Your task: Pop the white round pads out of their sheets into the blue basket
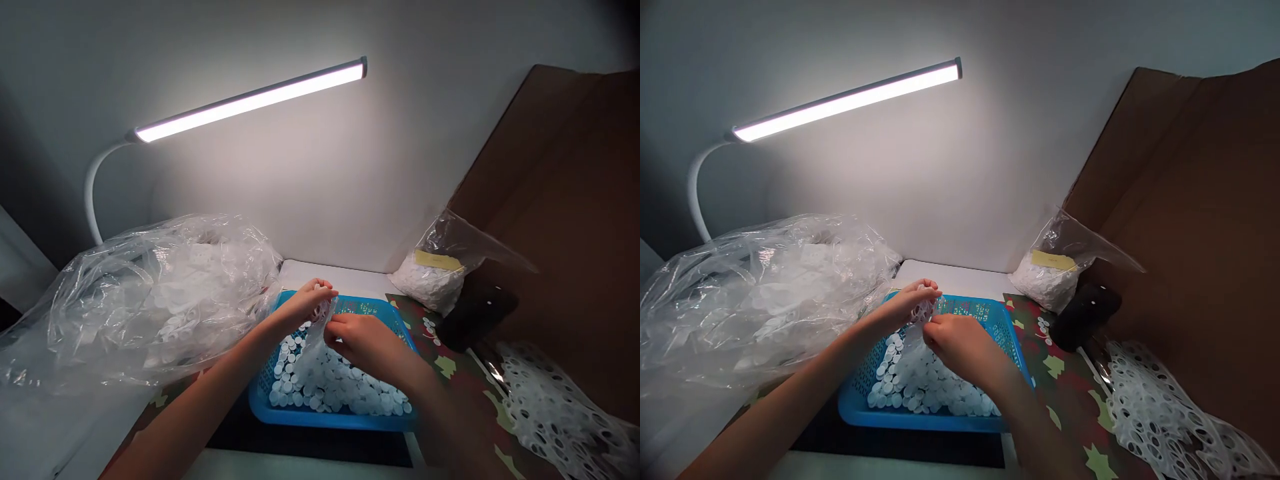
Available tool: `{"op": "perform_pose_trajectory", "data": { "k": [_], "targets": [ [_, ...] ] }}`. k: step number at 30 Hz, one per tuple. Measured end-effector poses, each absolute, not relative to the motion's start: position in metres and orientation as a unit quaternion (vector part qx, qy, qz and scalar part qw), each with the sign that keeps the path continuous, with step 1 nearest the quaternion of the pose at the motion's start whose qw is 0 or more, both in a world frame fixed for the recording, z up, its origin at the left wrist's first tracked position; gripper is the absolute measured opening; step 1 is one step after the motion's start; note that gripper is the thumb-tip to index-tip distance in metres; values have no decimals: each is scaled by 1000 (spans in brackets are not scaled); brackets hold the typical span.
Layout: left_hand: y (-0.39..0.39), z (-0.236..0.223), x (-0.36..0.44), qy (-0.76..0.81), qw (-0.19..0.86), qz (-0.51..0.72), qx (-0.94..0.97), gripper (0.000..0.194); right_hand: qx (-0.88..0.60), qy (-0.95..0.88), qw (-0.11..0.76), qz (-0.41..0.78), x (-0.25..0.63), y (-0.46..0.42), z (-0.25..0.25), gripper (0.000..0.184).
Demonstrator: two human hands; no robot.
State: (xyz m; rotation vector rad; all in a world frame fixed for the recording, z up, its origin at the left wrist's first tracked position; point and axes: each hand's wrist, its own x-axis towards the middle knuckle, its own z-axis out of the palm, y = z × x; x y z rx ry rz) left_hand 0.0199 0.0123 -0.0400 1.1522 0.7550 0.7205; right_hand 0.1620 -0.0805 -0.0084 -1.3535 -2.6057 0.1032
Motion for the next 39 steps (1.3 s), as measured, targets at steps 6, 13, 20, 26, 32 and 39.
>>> {"op": "perform_pose_trajectory", "data": {
  "k": [6,13,20,26,32,39],
  "targets": [
    [12,-51,14,378,601,248,659,30,-508,-851,-12,132,172,-66,-34,14],
    [20,-63,8,387,524,223,725,24,-531,-840,-9,111,167,-62,-42,15],
    [23,-71,9,406,522,214,719,19,-542,-835,48,85,168,-50,-49,20],
    [22,-66,12,395,551,216,703,17,-533,-838,103,61,164,-49,-47,12],
    [23,-56,14,370,565,268,687,39,-536,-817,213,5,161,-49,-46,15],
    [22,-57,12,370,575,291,669,30,-506,-819,271,1,163,-49,-47,10]
  ]
}}
